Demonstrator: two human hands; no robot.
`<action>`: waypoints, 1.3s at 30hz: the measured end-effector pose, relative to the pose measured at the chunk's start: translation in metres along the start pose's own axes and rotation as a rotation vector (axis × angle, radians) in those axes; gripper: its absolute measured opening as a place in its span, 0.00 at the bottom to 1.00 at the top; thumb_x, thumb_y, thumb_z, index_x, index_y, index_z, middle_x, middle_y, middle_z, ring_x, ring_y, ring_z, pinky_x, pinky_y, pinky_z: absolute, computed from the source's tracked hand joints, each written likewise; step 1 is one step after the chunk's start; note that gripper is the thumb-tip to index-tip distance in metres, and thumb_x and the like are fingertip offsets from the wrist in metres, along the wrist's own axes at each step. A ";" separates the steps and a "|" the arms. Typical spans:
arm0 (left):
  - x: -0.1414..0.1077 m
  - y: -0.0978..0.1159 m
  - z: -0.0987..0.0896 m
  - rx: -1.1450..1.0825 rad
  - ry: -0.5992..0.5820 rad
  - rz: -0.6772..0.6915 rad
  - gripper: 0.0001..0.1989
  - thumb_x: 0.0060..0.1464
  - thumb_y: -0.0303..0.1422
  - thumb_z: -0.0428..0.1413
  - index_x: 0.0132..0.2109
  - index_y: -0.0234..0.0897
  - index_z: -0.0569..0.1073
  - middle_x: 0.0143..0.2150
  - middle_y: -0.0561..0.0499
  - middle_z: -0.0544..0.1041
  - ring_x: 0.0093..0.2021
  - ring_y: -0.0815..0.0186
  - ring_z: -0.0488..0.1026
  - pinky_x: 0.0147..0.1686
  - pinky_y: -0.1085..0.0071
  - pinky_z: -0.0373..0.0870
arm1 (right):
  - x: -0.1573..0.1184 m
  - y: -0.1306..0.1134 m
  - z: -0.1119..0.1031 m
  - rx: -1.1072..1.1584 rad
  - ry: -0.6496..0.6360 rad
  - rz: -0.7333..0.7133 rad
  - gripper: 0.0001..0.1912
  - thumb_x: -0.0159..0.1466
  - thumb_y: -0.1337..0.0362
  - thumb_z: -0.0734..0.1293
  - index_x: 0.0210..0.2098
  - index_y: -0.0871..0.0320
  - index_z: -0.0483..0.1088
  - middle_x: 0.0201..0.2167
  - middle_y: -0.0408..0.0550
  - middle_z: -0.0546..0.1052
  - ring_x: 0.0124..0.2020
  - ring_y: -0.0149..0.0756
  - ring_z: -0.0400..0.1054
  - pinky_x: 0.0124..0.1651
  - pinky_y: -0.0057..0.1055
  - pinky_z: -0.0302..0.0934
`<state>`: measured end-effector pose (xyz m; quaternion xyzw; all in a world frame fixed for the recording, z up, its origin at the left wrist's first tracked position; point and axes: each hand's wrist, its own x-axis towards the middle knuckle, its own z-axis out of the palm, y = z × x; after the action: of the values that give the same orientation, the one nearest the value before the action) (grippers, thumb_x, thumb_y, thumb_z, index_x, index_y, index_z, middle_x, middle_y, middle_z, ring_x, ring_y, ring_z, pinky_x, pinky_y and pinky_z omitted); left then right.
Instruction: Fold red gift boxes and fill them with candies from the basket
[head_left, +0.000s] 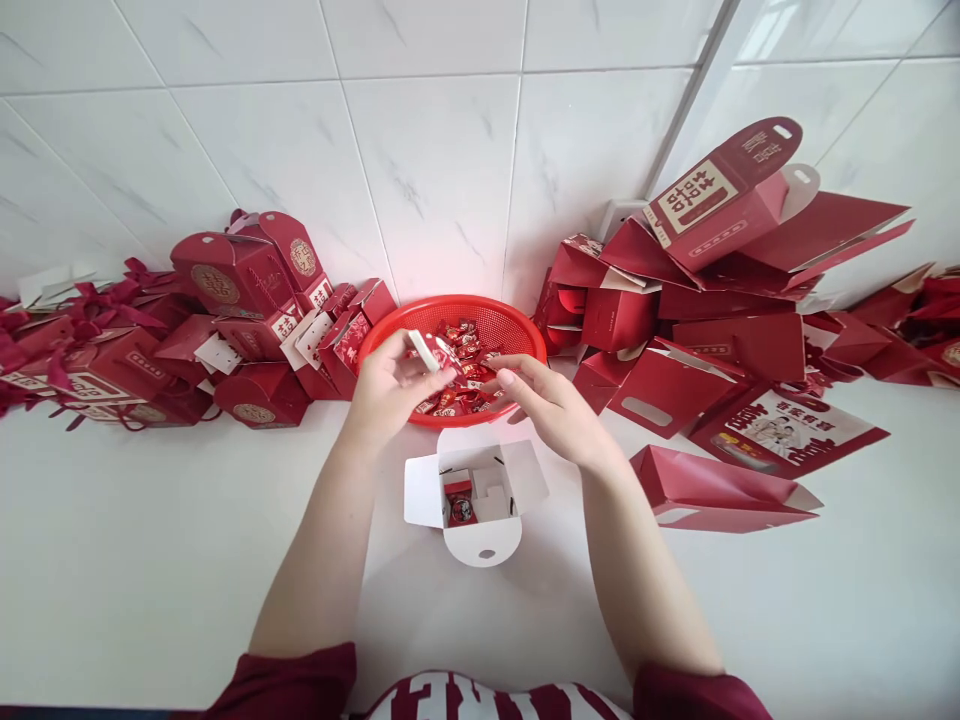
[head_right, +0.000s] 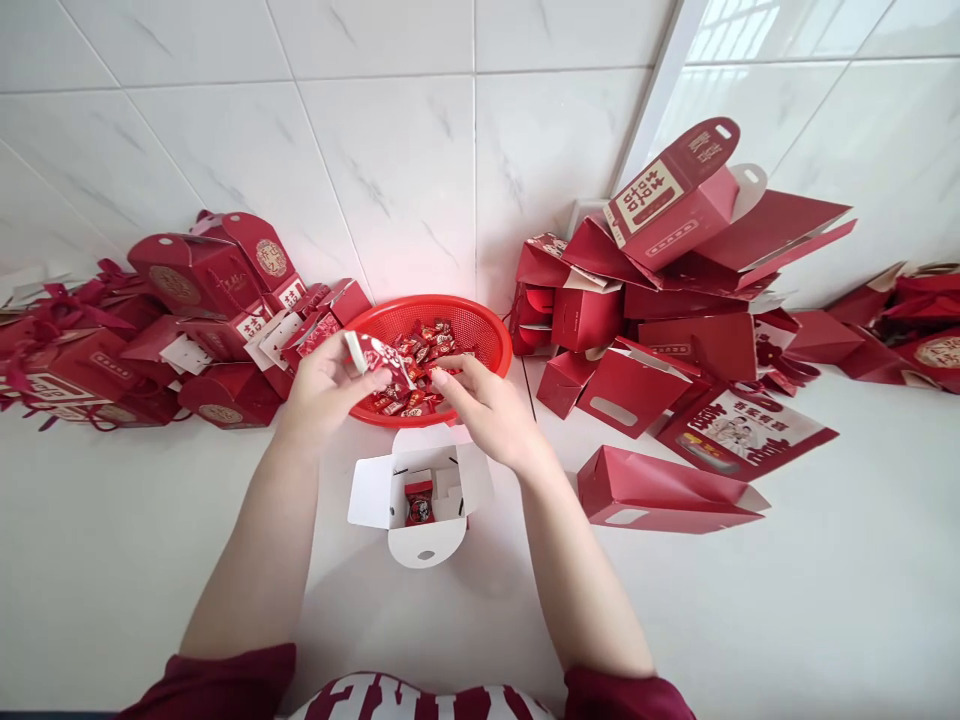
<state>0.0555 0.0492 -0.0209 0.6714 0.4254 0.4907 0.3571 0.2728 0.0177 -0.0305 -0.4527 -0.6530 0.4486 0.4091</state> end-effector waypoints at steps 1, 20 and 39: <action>-0.007 0.004 0.005 -0.058 -0.025 0.013 0.18 0.50 0.37 0.66 0.46 0.38 0.71 0.44 0.49 0.78 0.46 0.60 0.77 0.48 0.65 0.75 | 0.002 0.002 0.007 0.128 -0.009 -0.010 0.23 0.69 0.48 0.60 0.56 0.54 0.67 0.47 0.51 0.77 0.45 0.37 0.72 0.42 0.33 0.68; -0.015 -0.001 0.013 -0.415 -0.263 -0.314 0.15 0.57 0.39 0.62 0.49 0.38 0.80 0.45 0.46 0.82 0.46 0.59 0.79 0.49 0.62 0.76 | 0.003 0.023 0.026 0.546 0.083 -0.060 0.12 0.67 0.52 0.66 0.41 0.54 0.69 0.34 0.43 0.74 0.32 0.30 0.70 0.32 0.28 0.71; -0.008 0.000 0.004 -0.099 -0.279 -0.359 0.16 0.56 0.45 0.62 0.36 0.34 0.75 0.36 0.50 0.78 0.32 0.67 0.78 0.31 0.74 0.74 | 0.011 0.029 0.029 0.616 0.198 -0.082 0.09 0.66 0.56 0.67 0.40 0.55 0.70 0.36 0.43 0.74 0.33 0.29 0.69 0.35 0.27 0.70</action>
<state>0.0583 0.0415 -0.0249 0.6281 0.4597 0.3420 0.5265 0.2495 0.0275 -0.0647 -0.3226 -0.4613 0.5620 0.6061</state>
